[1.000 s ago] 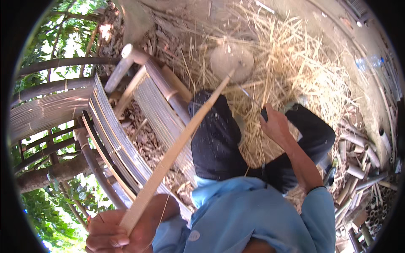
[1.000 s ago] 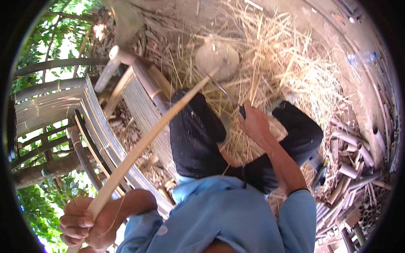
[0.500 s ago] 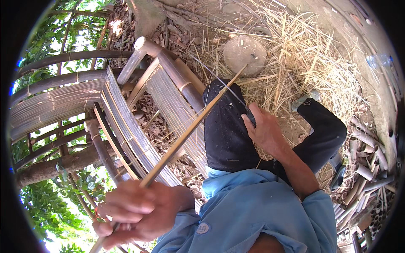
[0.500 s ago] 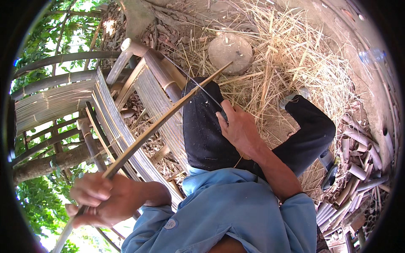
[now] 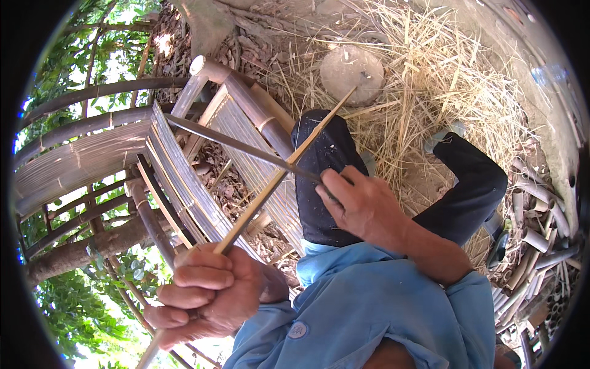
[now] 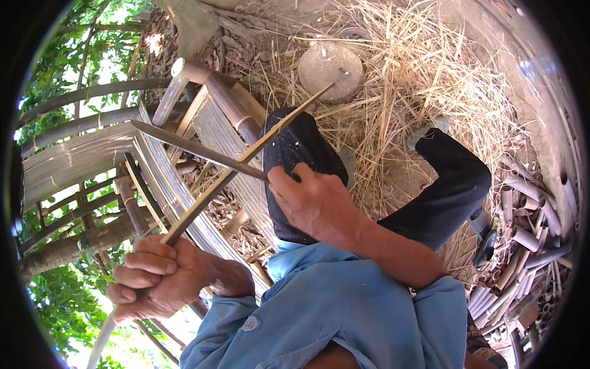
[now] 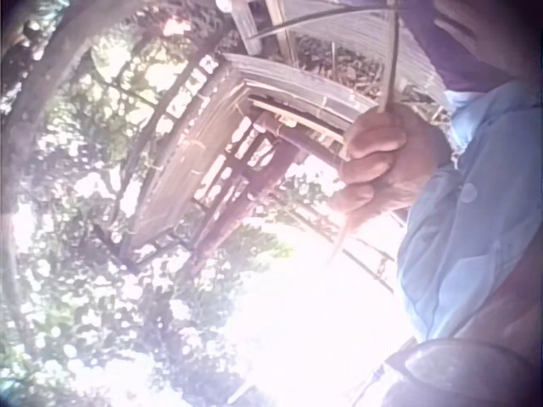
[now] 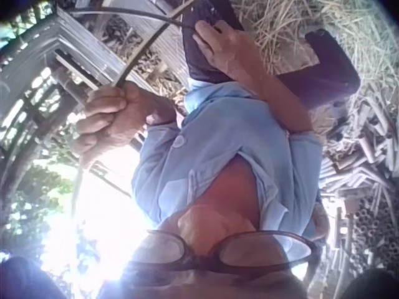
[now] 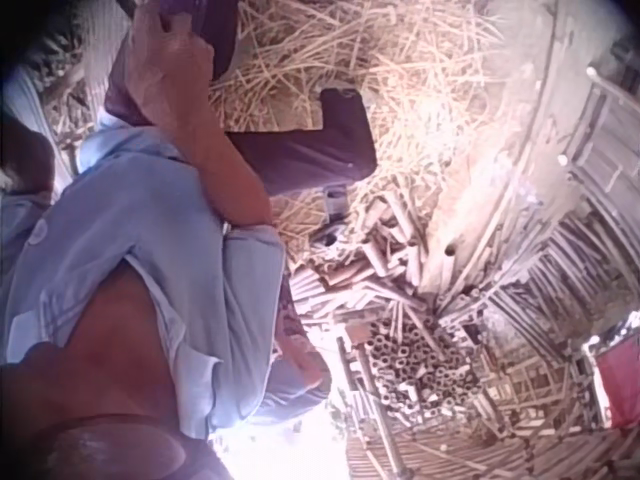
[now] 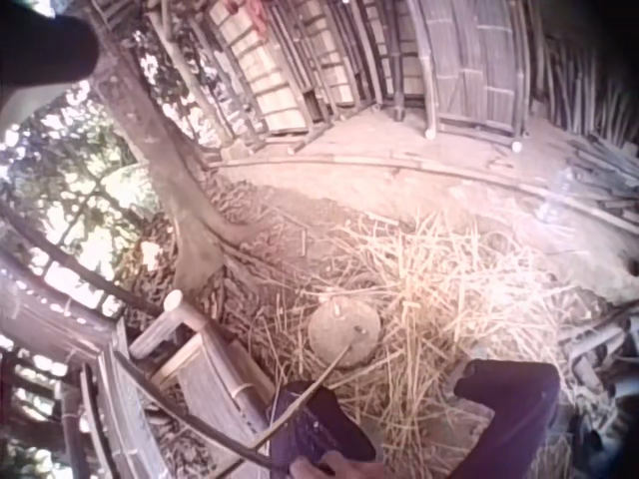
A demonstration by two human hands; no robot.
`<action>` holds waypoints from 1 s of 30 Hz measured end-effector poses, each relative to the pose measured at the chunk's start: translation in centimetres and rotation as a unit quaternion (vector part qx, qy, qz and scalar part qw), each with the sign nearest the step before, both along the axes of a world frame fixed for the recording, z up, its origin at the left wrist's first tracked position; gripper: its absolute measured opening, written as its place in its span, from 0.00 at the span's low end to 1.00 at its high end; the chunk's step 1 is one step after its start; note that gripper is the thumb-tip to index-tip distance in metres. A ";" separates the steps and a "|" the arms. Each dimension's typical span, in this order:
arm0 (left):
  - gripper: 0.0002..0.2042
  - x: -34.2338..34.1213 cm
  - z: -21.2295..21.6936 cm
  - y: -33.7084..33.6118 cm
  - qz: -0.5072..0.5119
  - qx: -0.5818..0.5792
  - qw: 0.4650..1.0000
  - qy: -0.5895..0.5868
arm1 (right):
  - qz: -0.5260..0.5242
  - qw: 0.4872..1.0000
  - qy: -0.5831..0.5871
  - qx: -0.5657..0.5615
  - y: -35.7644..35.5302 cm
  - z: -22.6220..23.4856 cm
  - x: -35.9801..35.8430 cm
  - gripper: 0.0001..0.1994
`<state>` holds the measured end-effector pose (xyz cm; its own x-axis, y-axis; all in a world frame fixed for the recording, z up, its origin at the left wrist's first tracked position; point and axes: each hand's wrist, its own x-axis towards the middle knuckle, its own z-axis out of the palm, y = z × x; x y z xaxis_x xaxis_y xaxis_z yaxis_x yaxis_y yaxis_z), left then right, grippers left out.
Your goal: The person is stripping a long bamboo stick with a large knife, repeatedly drawing the blade along the surface to create thin strips.
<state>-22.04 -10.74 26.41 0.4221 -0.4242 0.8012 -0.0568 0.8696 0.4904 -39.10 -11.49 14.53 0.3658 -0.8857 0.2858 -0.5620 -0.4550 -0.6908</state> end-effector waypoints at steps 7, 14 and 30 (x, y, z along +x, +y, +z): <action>0.22 0.1 0.2 0.3 0.014 -0.011 1.000 -0.001 | -0.011 0.998 0.050 0.028 -0.2 -2.0 -0.6 0.11; 0.21 0.1 -0.1 0.0 0.031 -0.004 0.999 -0.006 | -0.008 0.999 0.013 0.034 -0.9 -3.3 -1.0 0.05; 0.19 1.3 0.1 0.3 0.007 -0.005 1.000 -0.011 | 0.062 0.998 0.000 0.034 -0.7 -1.0 -1.3 0.10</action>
<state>-20.76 -10.41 26.49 0.4103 -0.4106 0.8143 -0.0803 0.8732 0.4807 -40.44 -12.22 13.51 0.4731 -0.8514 0.2264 -0.5048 -0.4725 -0.7224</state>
